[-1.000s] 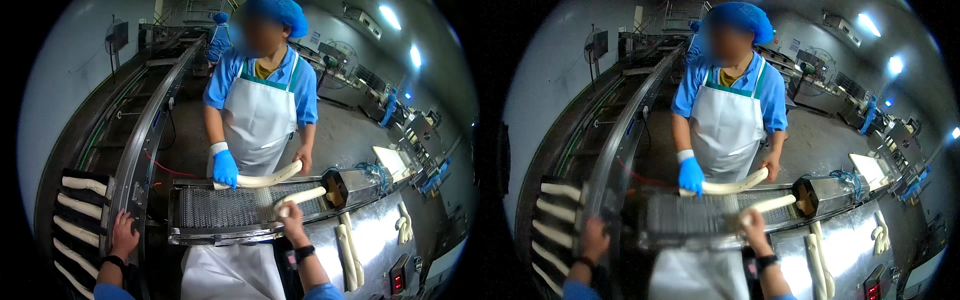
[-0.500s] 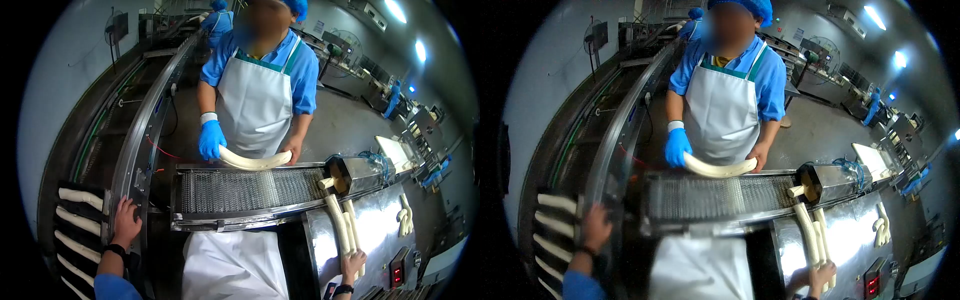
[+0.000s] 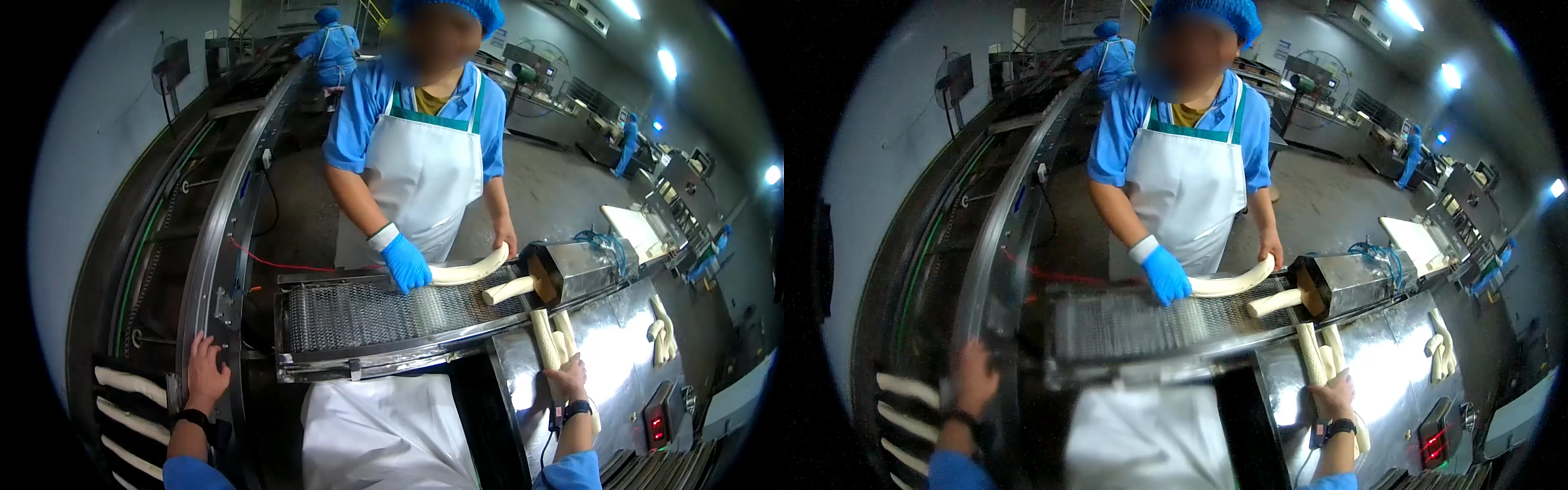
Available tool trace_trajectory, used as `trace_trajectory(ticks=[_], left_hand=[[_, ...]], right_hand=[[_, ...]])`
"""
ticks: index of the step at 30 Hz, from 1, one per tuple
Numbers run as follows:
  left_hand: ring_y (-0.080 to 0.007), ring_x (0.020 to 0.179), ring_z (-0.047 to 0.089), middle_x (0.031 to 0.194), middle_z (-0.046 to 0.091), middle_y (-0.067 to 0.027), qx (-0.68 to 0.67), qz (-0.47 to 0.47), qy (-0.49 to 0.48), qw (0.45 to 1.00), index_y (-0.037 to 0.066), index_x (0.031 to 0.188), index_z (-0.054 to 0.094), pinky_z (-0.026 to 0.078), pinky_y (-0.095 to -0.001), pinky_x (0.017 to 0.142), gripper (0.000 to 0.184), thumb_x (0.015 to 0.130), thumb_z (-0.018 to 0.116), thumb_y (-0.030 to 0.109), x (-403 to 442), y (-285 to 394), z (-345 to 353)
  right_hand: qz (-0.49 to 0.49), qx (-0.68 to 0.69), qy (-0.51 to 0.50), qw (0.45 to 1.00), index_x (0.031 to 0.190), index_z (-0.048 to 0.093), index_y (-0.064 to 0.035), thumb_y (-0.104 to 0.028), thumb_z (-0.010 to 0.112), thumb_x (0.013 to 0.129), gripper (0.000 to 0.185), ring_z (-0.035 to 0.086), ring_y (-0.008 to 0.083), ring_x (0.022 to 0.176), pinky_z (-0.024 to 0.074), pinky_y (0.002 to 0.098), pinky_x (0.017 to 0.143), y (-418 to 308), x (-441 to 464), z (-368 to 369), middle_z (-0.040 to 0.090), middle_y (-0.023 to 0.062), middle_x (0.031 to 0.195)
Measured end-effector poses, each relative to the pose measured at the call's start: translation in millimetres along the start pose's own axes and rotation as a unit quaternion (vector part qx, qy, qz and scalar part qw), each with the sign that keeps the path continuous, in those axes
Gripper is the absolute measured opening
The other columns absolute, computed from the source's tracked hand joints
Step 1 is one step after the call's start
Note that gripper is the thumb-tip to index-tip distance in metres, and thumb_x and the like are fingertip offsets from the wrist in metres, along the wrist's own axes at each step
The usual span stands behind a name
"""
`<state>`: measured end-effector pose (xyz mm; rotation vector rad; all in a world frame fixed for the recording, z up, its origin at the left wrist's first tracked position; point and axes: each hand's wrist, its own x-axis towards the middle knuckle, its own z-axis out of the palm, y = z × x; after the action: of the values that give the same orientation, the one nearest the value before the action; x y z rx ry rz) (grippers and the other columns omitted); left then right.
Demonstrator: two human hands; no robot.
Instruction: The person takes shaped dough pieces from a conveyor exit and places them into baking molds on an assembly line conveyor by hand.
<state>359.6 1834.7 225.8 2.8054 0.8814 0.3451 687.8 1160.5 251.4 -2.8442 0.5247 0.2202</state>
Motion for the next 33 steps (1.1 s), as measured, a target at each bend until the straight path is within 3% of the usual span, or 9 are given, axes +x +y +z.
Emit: trace_trajectory(ticks=[5, 9, 15, 17, 23, 24, 26, 29, 33], left_hand=[[-0.0353, 0.136, 0.031, 0.130, 0.049, -0.0179, -0.002, 0.014, -0.007, 1.000, -0.001, 0.099, 0.059, 0.031, -0.0432, 0.111, 0.029, 0.071, 0.062, 0.007, 1.2, 2.0, -9.3], [-0.0347, 0.136, 0.031, 0.130, 0.049, -0.0173, -0.009, -0.009, -0.016, 1.000, 0.000, 0.099, 0.059, 0.031, -0.0426, 0.111, 0.030, 0.071, 0.063, 0.007, 0.8, 8.4, -11.9], [-0.0339, 0.136, 0.030, 0.131, 0.049, -0.0167, 0.003, 0.004, 0.003, 1.000, 0.000, 0.100, 0.059, 0.031, -0.0416, 0.111, 0.030, 0.071, 0.063, 0.006, -4.4, 7.0, -6.4], [-0.0339, 0.136, 0.031, 0.131, 0.049, -0.0167, -0.006, 0.001, 0.006, 1.000, 0.000, 0.100, 0.060, 0.031, -0.0415, 0.112, 0.030, 0.071, 0.063, 0.005, -3.5, 9.5, -11.2], [-0.0331, 0.137, 0.031, 0.131, 0.049, -0.0166, -0.010, -0.009, 0.001, 1.000, 0.000, 0.101, 0.061, 0.030, -0.0414, 0.112, 0.031, 0.071, 0.063, 0.006, 1.6, 10.1, -13.4], [-0.0330, 0.136, 0.031, 0.131, 0.049, -0.0165, -0.013, -0.015, -0.002, 1.000, 0.000, 0.100, 0.061, 0.030, -0.0413, 0.112, 0.030, 0.071, 0.063, 0.007, 1.8, 12.7, -16.8], [-0.0329, 0.136, 0.031, 0.131, 0.049, -0.0164, -0.016, -0.022, -0.008, 1.000, 0.000, 0.100, 0.061, 0.030, -0.0413, 0.112, 0.030, 0.071, 0.063, 0.007, -0.8, 12.0, -17.7], [-0.0330, 0.137, 0.031, 0.131, 0.049, -0.0163, 0.011, -0.011, -0.008, 1.000, 0.000, 0.100, 0.061, 0.030, -0.0411, 0.113, 0.030, 0.071, 0.063, 0.007, -0.2, 6.9, -15.3], [-0.0329, 0.137, 0.030, 0.130, 0.049, -0.0164, 0.013, -0.009, -0.014, 1.000, 0.000, 0.101, 0.061, 0.029, -0.0412, 0.113, 0.031, 0.071, 0.063, 0.007, 1.0, 0.3, -9.1]], right_hand=[[-0.044, -0.001, 0.039, 0.998, 0.137, 0.028, 0.0044, -0.040, 0.087, 0.056, 0.110, 0.044, 0.0414, 0.121, 0.0358, 0.0455, 0.103, 6.9, -1.0, 8.6, 0.049, 0.0252, 0.126], [-0.034, 0.009, 0.012, 0.999, 0.139, 0.027, 0.0044, -0.042, 0.085, 0.059, 0.109, 0.043, 0.0407, 0.123, 0.0352, 0.0458, 0.104, 18.9, 14.3, 12.1, 0.047, 0.0259, 0.129], [-0.031, -0.043, 0.031, 0.998, 0.142, 0.025, 0.0045, -0.052, 0.073, 0.073, 0.101, 0.045, 0.0407, 0.123, 0.0371, 0.0458, 0.103, 24.4, 18.7, 13.6, 0.047, 0.0276, 0.130], [-0.017, -0.037, 0.030, 0.999, 0.132, 0.034, -0.0007, -0.052, 0.067, 0.078, 0.082, 0.047, 0.0453, 0.118, 0.0391, 0.0511, 0.100, 26.8, 27.4, 15.7, 0.048, 0.0286, 0.127], [-0.012, -0.043, 0.067, 0.997, 0.129, 0.038, -0.0036, -0.049, 0.063, 0.083, 0.070, 0.050, 0.0455, 0.115, 0.0412, 0.0521, 0.096, 29.2, 29.6, 20.4, 0.050, 0.0287, 0.124], [-0.012, -0.042, 0.067, 0.997, 0.129, 0.038, -0.0036, -0.049, 0.063, 0.083, 0.070, 0.050, 0.0455, 0.115, 0.0412, 0.0521, 0.096, 27.4, 28.4, 19.0, 0.050, 0.0287, 0.124], [0.005, -0.034, 0.048, 0.998, 0.144, 0.028, -0.0025, -0.051, 0.058, 0.086, 0.081, 0.046, 0.0411, 0.123, 0.0358, 0.0497, 0.102, 25.2, 23.7, 16.5, 0.049, 0.0259, 0.130], [-0.013, -0.031, 0.076, 0.997, 0.131, 0.036, -0.0033, -0.046, 0.061, 0.086, 0.067, 0.051, 0.0460, 0.114, 0.0414, 0.0529, 0.096, 37.3, 36.3, 27.3, 0.051, 0.0288, 0.124], [0.010, -0.033, 0.039, 0.999, 0.136, 0.032, -0.0031, -0.049, 0.064, 0.083, 0.077, 0.048, 0.0467, 0.118, 0.0407, 0.0536, 0.097, 33.7, 45.1, 30.2, 0.047, 0.0285, 0.129]])
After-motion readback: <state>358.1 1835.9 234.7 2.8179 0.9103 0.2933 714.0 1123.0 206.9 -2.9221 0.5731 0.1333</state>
